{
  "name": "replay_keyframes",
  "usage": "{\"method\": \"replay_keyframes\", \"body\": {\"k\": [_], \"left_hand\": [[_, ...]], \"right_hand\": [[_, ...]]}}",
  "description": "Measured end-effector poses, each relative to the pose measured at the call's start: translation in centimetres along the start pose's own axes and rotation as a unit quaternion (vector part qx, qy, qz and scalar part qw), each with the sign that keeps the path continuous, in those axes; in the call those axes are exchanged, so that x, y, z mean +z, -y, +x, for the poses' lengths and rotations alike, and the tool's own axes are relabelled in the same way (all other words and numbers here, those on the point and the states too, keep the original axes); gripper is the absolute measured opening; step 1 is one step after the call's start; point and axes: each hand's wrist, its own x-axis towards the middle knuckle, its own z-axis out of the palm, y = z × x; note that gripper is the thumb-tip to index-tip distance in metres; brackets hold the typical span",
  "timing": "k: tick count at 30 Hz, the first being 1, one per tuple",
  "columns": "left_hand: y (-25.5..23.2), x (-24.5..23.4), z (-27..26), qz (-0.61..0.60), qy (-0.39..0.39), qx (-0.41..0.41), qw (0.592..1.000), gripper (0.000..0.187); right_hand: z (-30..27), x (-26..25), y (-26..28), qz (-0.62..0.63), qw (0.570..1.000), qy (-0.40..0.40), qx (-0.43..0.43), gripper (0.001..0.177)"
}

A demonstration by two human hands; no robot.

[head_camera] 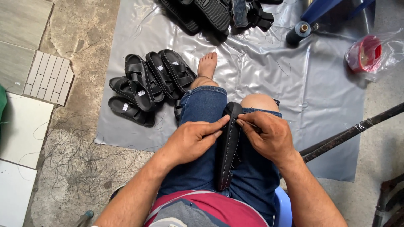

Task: Hand-stitching the sole of a black sandal using a needle and thread to repair it.

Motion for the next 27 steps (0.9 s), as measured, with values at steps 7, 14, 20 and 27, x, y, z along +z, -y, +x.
{"method": "replay_keyframes", "body": {"k": [7,14,20,27], "left_hand": [[-0.6,-0.4,-0.5,0.034,0.055,0.005,0.998,0.038],[-0.8,3.8,-3.2,0.047,0.037,-0.146,0.987,0.066],[0.6,5.3,-4.8,0.091,-0.076,-0.083,0.989,0.066],[2.8,7.8,-6.6,0.103,-0.132,-0.041,0.985,0.067]], "right_hand": [[-1.3,0.2,1.0,-0.035,0.999,-0.026,0.018,0.007],[-5.8,1.6,3.2,0.024,0.978,0.068,0.196,0.016],[-5.9,1.3,4.3,0.141,0.981,-0.012,0.132,0.013],[-8.1,1.5,3.4,0.154,0.974,0.020,0.163,0.016]]}}
